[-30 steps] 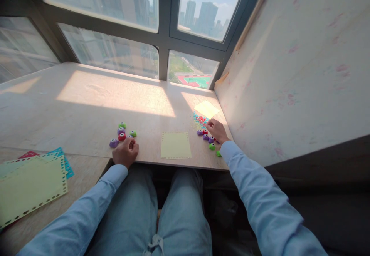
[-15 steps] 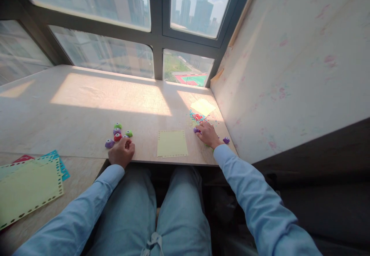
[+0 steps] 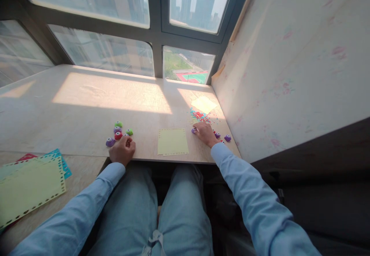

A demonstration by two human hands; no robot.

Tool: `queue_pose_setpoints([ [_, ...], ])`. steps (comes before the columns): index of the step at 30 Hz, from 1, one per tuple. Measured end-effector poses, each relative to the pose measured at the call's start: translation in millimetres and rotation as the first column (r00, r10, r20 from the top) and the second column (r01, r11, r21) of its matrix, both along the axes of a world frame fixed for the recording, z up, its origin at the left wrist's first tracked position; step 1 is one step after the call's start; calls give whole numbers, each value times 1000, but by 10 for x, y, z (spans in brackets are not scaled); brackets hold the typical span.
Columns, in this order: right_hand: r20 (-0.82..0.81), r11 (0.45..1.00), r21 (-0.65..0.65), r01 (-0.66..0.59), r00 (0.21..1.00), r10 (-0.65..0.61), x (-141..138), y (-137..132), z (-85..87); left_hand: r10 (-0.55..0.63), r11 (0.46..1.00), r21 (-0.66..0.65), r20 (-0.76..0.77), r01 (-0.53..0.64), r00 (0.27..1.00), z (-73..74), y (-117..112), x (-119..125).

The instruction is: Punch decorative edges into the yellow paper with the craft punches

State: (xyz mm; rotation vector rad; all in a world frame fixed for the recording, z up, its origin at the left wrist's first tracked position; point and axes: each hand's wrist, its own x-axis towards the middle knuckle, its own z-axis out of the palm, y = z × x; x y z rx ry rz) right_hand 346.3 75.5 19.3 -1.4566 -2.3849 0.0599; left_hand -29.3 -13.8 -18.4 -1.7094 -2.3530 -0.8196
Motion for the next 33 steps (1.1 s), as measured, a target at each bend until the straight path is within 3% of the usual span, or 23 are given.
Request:
queue_pose_setpoints([
  [7,-153,994,-57,-97,984,87,-152,-169,-15,-1,1000,8,-3,1,1000,-19,1,-2],
  [15,-371,996,-13,84,925,-83,-280,-393,-318,2,999,-54,13,-2,1000,69,-9,10],
  [20,-373,996,-2,95,924,-89,-297,-412,-364,8,996,-83,216,10,976,147,-18,166],
  [23,-375,996,-7,84,924,-80,-283,-379,-362,-147,983,-54,364,178,920,178,-4,414],
  [25,-374,997,-8,79,924,-77,-277,-362,-367,-296,949,3,353,315,888,205,33,608],
  [27,-374,997,-11,76,924,-75,-275,-354,-375,-483,872,57,251,485,839,232,95,781],
  [29,-375,997,-12,76,924,-75,-275,-352,-380,-609,789,22,160,614,777,245,176,909],
  [33,-379,997,-6,81,922,-77,-278,-353,-378,-704,688,-139,113,712,701,191,325,1017],
])
